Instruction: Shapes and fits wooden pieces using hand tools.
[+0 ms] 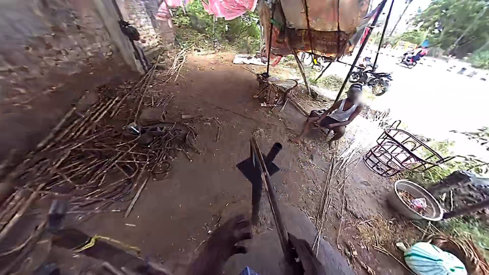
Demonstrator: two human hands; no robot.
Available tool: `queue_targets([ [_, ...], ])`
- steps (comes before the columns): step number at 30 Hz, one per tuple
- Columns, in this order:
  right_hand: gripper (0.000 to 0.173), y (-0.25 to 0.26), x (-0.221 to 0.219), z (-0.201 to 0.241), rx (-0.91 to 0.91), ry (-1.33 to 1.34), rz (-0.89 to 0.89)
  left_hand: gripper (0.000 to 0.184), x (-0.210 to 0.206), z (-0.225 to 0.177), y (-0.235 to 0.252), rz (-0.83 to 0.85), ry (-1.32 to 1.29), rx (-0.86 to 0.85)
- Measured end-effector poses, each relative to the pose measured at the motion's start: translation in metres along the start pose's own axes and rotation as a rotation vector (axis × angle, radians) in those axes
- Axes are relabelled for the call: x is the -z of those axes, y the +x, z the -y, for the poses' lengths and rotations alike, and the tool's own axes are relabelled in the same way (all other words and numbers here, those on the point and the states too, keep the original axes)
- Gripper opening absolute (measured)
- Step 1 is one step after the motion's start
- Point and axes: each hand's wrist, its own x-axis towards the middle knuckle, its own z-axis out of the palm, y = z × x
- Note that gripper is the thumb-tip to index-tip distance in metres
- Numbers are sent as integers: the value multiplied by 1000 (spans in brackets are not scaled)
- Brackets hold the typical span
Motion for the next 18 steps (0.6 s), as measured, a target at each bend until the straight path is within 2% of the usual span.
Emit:
queue_targets([
  [1, 56, 3, 2, 1, 5, -5, -4, 54, -47, 1, 6, 144, -154, 7],
  [2, 59, 5, 6, 0, 27, -31, -18, 42, -81, 0, 12, 188, -249, 35],
  [3, 64, 4, 11, 0, 80, -91, -62, 32, -102, -1, 19, 163, -314, 71],
  [5, 80, -6, 23, 3, 224, -270, -141, 29, -111, -5, 30, 37, -442, 138],
  [7, 91, -13, 30, 7, 332, -404, -109, 33, -105, -11, 39, -24, -495, 123],
  [9, 74, -10, 22, 0, 467, -479, -94, 36, -104, -19, 38, -14, -468, 100],
  [12, 44, 9, 11, -5, 620, -470, -287, 40, -115, -31, 38, -27, -379, 99],
  [15, 46, 26, 21, 0, 604, -460, -376, 53, -127, -43, 43, -66, -243, 137],
  [18, 50, 40, 40, -1, 613, -459, -400, 46, -144, -56, 38, -27, -288, 147],
])
